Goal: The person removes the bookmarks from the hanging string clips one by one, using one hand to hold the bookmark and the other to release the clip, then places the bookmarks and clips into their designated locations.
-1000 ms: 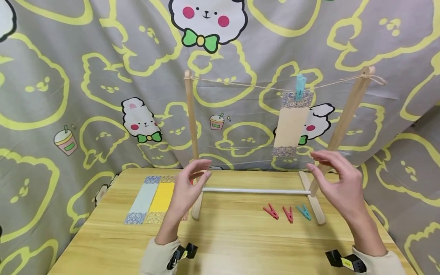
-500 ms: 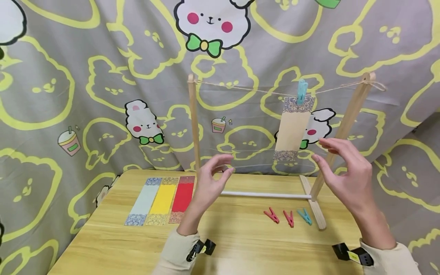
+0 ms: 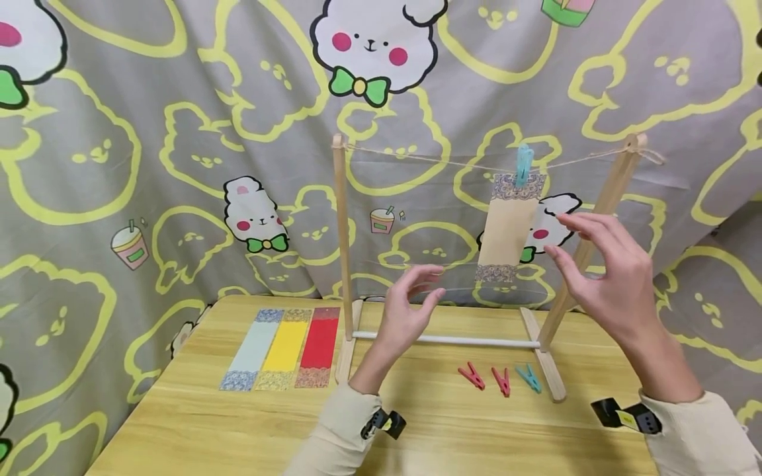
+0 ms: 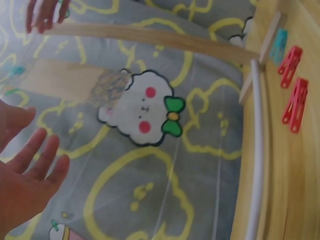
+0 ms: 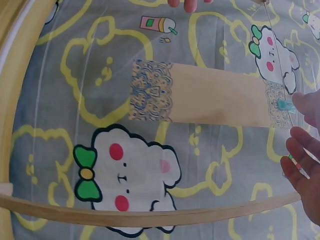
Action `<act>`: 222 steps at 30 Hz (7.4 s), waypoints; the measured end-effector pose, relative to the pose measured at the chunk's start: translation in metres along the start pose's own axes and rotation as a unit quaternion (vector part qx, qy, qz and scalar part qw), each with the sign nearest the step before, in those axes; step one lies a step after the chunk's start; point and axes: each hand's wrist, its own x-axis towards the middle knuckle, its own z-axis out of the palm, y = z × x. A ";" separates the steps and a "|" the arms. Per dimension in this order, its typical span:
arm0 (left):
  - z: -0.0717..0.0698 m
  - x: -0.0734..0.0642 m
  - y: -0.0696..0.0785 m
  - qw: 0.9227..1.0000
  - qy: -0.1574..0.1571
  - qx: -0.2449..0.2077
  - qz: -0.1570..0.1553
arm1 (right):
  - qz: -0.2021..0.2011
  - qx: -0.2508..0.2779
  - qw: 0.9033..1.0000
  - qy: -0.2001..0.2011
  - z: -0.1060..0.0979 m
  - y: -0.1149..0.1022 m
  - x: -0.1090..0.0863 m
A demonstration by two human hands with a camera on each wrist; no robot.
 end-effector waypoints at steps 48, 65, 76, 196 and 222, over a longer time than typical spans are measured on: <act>0.071 0.044 -0.027 0.999 0.027 -0.004 0.027 | -0.143 -0.057 0.987 -0.055 0.015 0.005 0.099; 0.081 0.050 -0.029 0.999 0.038 0.000 0.011 | -0.078 -0.057 0.992 -0.086 0.022 0.020 0.110; 0.079 0.049 -0.028 0.996 0.060 0.041 0.052 | -0.045 -0.059 0.990 -0.123 0.021 0.019 0.117; -0.041 -0.014 0.046 0.990 0.112 0.024 0.084 | 0.169 0.376 0.908 0.075 -0.028 -0.044 0.042; -0.077 -0.048 0.050 0.988 0.130 0.029 0.078 | 0.164 0.447 0.868 0.141 -0.032 -0.063 -0.008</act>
